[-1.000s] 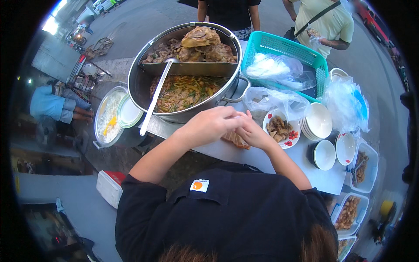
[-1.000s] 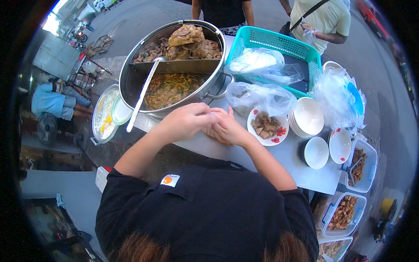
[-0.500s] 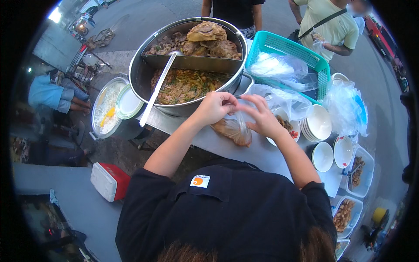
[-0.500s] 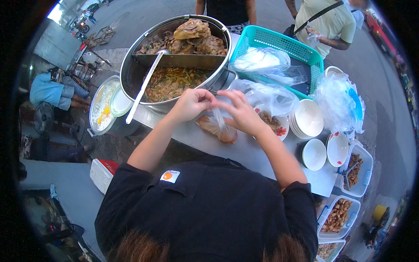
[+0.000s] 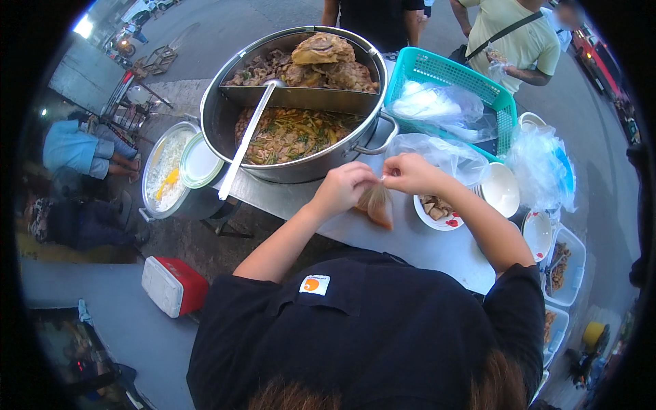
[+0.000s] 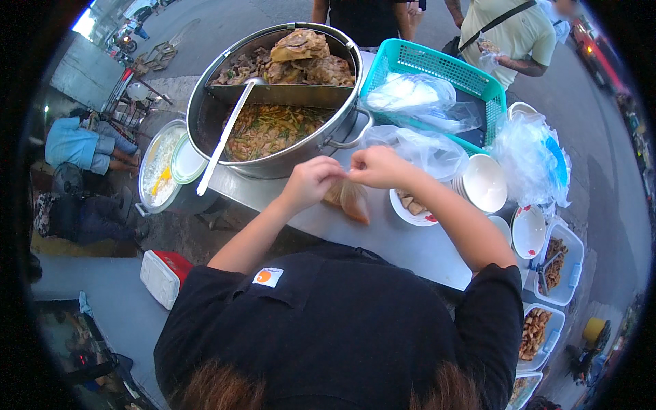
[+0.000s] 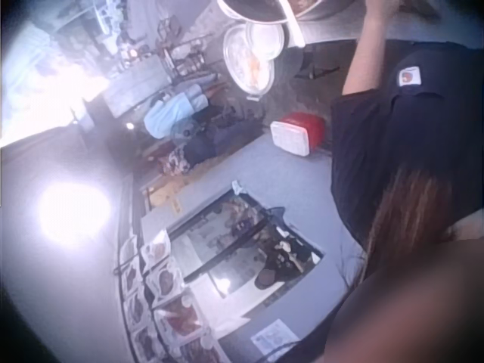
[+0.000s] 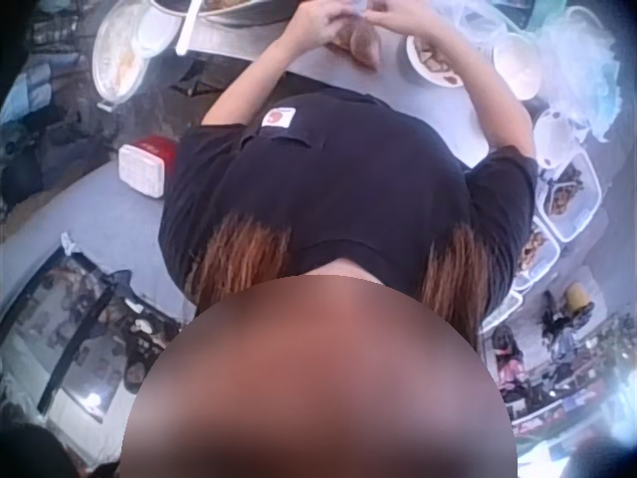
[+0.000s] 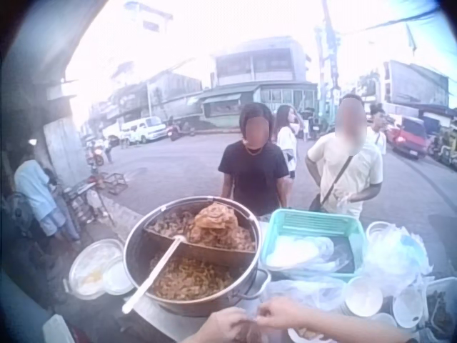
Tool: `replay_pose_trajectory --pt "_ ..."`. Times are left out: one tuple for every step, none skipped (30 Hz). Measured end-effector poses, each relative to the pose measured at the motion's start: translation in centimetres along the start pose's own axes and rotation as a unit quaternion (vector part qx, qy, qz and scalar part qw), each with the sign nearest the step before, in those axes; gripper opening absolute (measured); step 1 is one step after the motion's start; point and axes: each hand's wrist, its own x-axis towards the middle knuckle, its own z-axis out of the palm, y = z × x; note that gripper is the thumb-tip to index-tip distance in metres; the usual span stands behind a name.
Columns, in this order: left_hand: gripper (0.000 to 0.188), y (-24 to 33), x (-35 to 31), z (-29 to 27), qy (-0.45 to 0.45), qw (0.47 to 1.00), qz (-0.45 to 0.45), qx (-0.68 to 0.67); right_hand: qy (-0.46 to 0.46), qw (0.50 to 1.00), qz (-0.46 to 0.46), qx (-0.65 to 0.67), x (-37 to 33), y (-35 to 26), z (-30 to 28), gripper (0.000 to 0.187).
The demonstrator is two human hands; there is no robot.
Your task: The person scoops various cooked foods from large containers into plastic bags and bowls, then hands them to customers at a street food stall. They use tongs and a ladle to transfer items and occasionally handle cash from customers.
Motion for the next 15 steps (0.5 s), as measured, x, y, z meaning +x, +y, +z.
replay_pose_trajectory --pt "0.022 0.2 -0.2 0.0 0.020 0.994 0.088 0.068 -0.020 0.997 0.042 0.067 0.3 0.1 0.0 0.022" --pt "0.022 0.5 -0.4 0.0 0.022 0.985 0.137 0.098 -0.040 0.987 0.083 0.134 0.6 0.2 0.1 0.025" --pt "0.023 0.7 -0.6 0.0 0.025 0.975 0.183 0.127 -0.060 0.969 0.130 0.199 0.7 0.1 0.1 0.028" --pt "0.023 0.8 -0.8 0.0 0.035 0.960 0.232 0.151 -0.074 0.956 0.165 0.231 0.7 0.1 0.2 0.027" --pt "0.025 0.9 -0.9 0.1 0.029 0.956 0.245 0.161 -0.085 0.939 0.205 0.262 0.6 0.0 0.1 0.027" --pt "0.023 0.9 -1.1 0.3 0.024 0.955 0.248 0.163 -0.095 0.920 0.245 0.292 0.5 -0.2 0.1 0.026" --pt "0.021 0.8 -1.1 0.6 0.024 0.954 0.252 0.161 -0.090 0.907 0.263 0.316 0.4 -0.3 0.1 0.025" --pt "0.020 0.7 -1.2 1.0 0.013 0.955 0.248 0.162 -0.086 0.894 0.280 0.338 0.2 -0.5 0.1 0.024" --pt "0.020 0.5 -1.2 1.3 0.034 0.957 0.252 0.141 -0.082 0.881 0.293 0.363 0.1 -0.6 0.1 0.023" --pt "0.021 0.2 -1.2 1.8 0.044 0.960 0.249 0.123 -0.076 0.876 0.297 0.373 -0.1 -0.7 0.1 0.022" --pt "0.022 -0.1 -1.1 2.2 0.057 0.960 0.254 0.103 -0.071 0.871 0.296 0.385 -0.3 -0.6 0.0 0.021" --pt "0.024 -0.4 -0.9 2.7 0.078 0.961 0.250 0.087 -0.064 0.866 0.292 0.400 -0.5 -0.5 0.0 0.021" --pt "0.025 -0.7 -0.7 3.1 0.103 0.959 0.255 0.070 -0.069 0.866 0.294 0.398 -0.7 -0.4 0.1 0.021" --pt "0.027 -0.8 -0.5 3.4 0.128 0.956 0.260 0.053 -0.074 0.866 0.291 0.399 -0.8 -0.2 0.2 0.021" --pt "0.029 -0.8 -0.4 3.6 0.129 0.960 0.243 0.043 -0.080 0.866 0.291 0.399 -1.0 0.0 0.3 0.021"
